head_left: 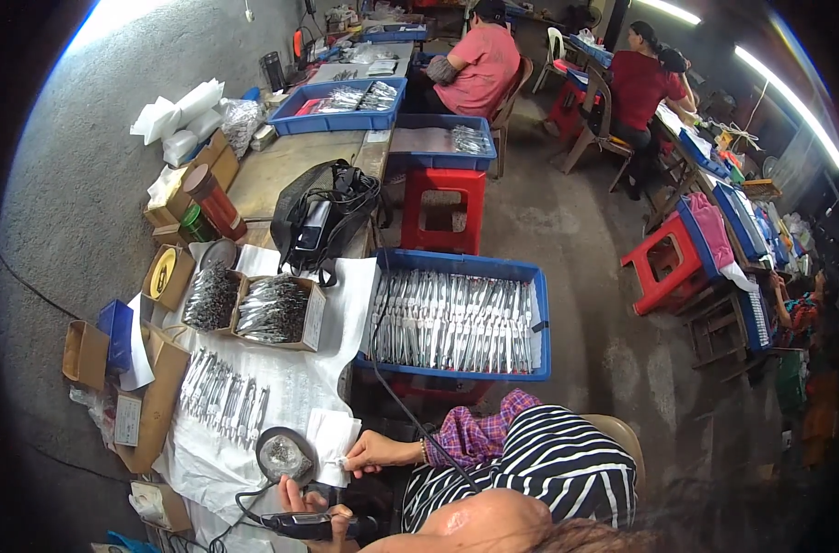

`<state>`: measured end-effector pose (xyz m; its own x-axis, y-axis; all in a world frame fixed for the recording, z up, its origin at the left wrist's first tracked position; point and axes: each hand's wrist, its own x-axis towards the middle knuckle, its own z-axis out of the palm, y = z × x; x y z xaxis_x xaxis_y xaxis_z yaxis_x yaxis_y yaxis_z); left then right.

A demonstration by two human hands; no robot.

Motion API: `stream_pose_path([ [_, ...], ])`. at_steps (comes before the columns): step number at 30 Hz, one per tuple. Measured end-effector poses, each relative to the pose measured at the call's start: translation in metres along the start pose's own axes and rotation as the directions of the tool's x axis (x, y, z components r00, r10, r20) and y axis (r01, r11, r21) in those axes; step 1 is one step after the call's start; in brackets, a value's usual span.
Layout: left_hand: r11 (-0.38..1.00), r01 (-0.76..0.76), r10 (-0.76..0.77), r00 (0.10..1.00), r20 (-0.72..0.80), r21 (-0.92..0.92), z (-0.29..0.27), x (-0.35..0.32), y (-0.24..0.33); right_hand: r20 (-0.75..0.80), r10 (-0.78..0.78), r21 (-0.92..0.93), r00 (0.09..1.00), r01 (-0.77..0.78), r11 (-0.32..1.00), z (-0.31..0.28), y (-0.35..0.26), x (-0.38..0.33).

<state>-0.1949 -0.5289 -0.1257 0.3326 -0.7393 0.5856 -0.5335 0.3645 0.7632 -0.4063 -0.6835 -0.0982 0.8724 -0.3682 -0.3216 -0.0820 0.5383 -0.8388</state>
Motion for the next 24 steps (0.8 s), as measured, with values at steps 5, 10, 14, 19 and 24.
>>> stream_pose_path([
  [5,1.000,0.026,-0.026,1.000,-0.012,0.017,-0.001,-0.002,0.000,0.003,0.002,-0.003,1.000,-0.002,1.000,0.000,0.001,0.001],
  [10,0.998,0.050,-0.049,0.999,-0.023,0.030,0.001,-0.003,0.000,0.006,-0.008,0.017,1.000,0.008,1.000,-0.002,0.004,0.002],
  [14,0.997,0.068,-0.067,0.997,-0.026,0.038,0.002,-0.002,0.001,0.006,-0.006,0.022,1.000,0.006,1.000,-0.001,0.003,0.001],
  [19,0.995,0.088,-0.087,0.996,-0.027,0.045,0.005,0.000,0.002,0.003,-0.001,0.010,1.000,0.001,1.000,-0.001,0.000,-0.001],
  [24,0.992,0.117,-0.115,0.993,-0.037,0.052,0.010,-0.002,0.003,-0.009,-0.001,0.030,1.000,0.001,1.000,-0.004,0.002,-0.001],
])
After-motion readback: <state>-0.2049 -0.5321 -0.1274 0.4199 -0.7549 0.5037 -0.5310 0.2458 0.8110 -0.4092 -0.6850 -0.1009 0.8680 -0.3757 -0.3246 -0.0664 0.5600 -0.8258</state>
